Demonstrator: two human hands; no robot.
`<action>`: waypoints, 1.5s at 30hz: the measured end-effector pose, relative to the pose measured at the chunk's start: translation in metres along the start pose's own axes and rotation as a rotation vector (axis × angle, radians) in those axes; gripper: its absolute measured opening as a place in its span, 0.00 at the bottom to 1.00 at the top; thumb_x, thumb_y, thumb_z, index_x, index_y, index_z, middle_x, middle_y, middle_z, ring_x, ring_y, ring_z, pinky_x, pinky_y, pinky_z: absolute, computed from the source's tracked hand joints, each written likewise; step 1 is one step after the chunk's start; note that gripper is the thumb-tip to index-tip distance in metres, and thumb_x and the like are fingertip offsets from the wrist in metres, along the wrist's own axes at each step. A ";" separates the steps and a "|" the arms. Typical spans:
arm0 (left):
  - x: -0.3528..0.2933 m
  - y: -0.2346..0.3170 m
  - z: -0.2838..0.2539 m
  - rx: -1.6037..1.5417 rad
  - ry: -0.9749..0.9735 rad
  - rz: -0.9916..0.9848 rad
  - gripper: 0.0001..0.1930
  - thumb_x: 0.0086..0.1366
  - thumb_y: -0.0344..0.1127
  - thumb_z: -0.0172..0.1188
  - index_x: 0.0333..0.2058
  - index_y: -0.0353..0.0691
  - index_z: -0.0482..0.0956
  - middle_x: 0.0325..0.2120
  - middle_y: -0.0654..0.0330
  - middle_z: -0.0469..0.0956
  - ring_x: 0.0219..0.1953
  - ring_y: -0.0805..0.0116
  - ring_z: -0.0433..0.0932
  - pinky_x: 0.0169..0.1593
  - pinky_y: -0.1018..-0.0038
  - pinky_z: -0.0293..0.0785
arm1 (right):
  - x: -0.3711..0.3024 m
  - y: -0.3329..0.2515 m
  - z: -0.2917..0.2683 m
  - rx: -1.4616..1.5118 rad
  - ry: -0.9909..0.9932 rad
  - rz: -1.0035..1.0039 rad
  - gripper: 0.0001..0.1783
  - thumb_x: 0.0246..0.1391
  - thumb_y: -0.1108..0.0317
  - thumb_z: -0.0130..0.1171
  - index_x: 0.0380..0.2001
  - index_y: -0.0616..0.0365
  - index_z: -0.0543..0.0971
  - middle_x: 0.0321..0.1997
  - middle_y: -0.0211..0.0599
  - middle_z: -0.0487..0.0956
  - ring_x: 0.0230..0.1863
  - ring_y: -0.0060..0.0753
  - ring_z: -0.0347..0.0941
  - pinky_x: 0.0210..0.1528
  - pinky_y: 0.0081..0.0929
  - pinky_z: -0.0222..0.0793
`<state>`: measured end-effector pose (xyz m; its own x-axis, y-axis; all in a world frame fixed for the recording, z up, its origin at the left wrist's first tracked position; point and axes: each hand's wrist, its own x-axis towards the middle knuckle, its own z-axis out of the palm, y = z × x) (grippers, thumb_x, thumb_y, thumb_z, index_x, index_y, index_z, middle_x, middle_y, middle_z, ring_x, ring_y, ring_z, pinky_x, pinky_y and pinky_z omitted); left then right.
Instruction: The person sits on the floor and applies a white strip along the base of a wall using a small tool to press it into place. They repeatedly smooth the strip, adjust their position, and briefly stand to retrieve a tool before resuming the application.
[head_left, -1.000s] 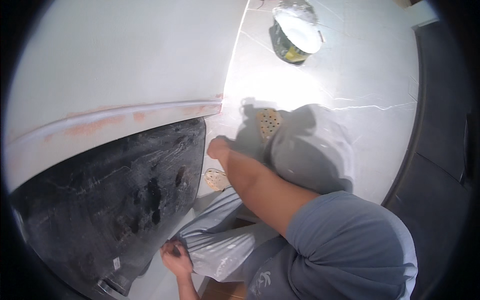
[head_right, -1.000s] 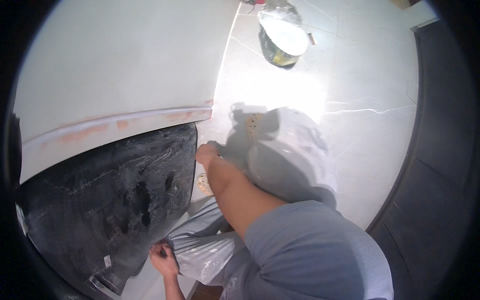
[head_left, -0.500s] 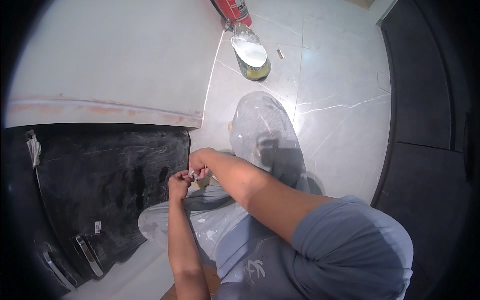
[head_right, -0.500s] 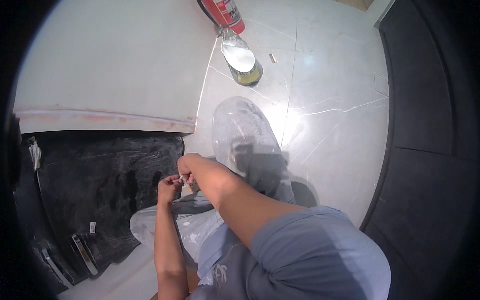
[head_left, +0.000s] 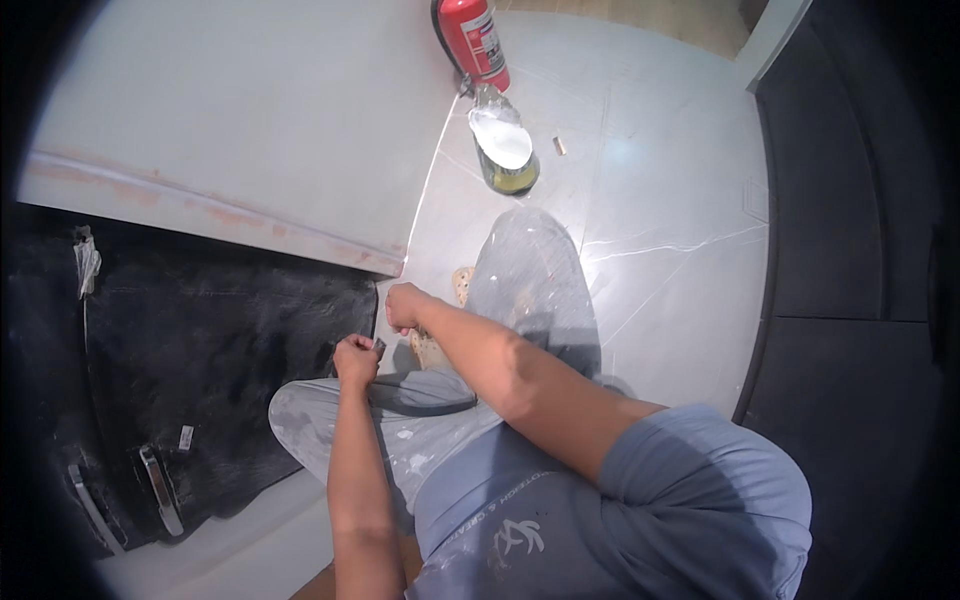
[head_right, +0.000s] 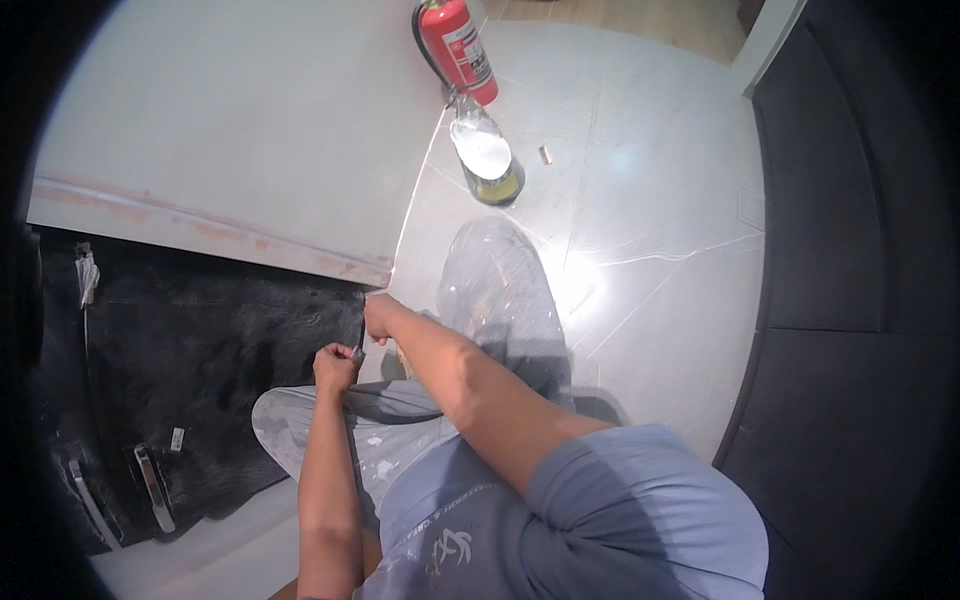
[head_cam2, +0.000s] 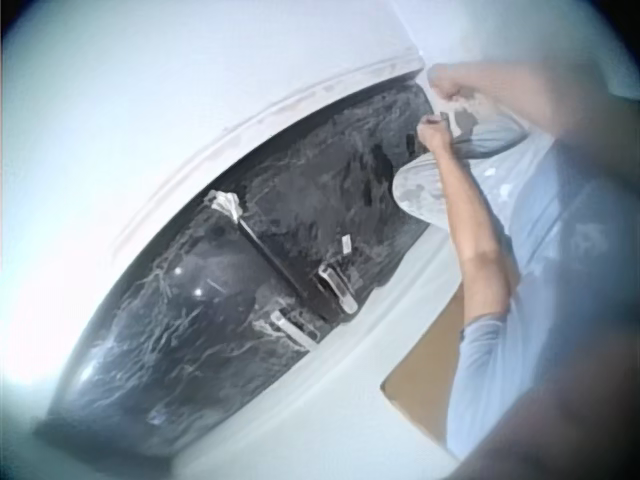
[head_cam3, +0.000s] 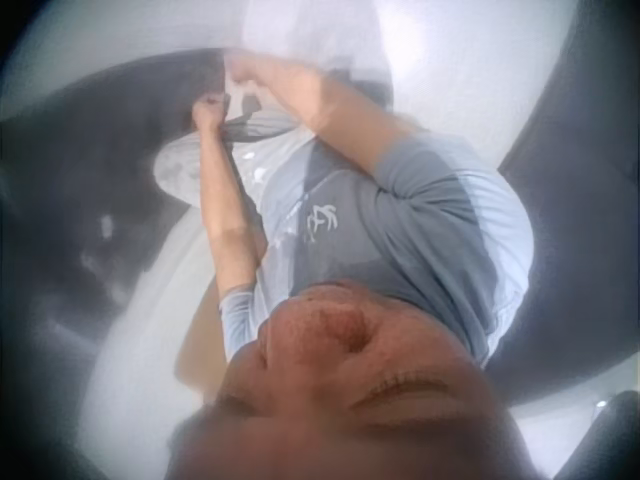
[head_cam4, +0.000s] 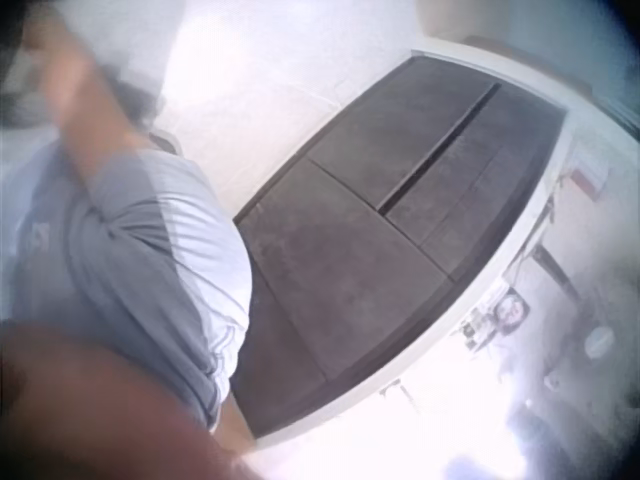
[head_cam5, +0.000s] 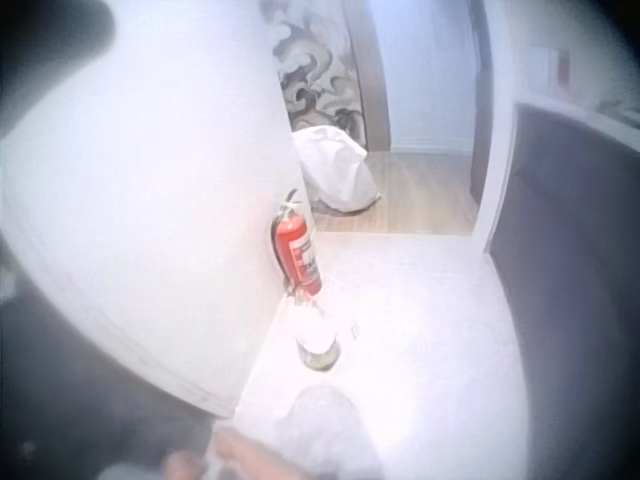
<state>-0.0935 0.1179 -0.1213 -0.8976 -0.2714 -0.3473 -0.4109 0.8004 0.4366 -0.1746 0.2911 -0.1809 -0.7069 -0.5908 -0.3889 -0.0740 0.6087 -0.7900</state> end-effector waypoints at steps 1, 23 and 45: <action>0.005 0.001 0.004 0.008 0.035 -0.036 0.06 0.52 0.26 0.70 0.27 0.36 0.81 0.22 0.59 0.83 0.21 0.70 0.81 0.27 0.72 0.78 | -0.002 -0.002 -0.005 -0.143 0.117 -0.021 0.14 0.47 0.59 0.79 0.29 0.59 0.90 0.36 0.44 0.89 0.39 0.43 0.88 0.40 0.37 0.83; 0.147 0.071 0.126 -0.358 -0.454 0.029 0.04 0.62 0.29 0.58 0.32 0.38 0.80 0.29 0.59 0.80 0.26 0.63 0.79 0.26 0.64 0.76 | -0.332 -0.007 -0.246 0.442 1.023 -0.115 0.03 0.52 0.80 0.65 0.29 0.66 0.86 0.26 0.37 0.85 0.29 0.28 0.86 0.35 0.27 0.79; 0.257 -0.112 0.203 -1.185 0.229 -1.051 0.04 0.66 0.20 0.60 0.38 0.32 0.81 0.32 0.53 0.82 0.27 0.64 0.81 0.26 0.71 0.76 | -0.146 0.008 -0.199 0.306 0.637 0.319 0.04 0.59 0.72 0.69 0.36 0.59 0.87 0.20 0.17 0.66 0.25 0.13 0.59 0.29 0.20 0.56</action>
<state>-0.2457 0.0667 -0.4281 -0.1085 -0.5669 -0.8166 -0.6211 -0.6027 0.5010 -0.2119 0.4876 -0.0367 -0.9361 0.0634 -0.3459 0.3338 0.4698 -0.8172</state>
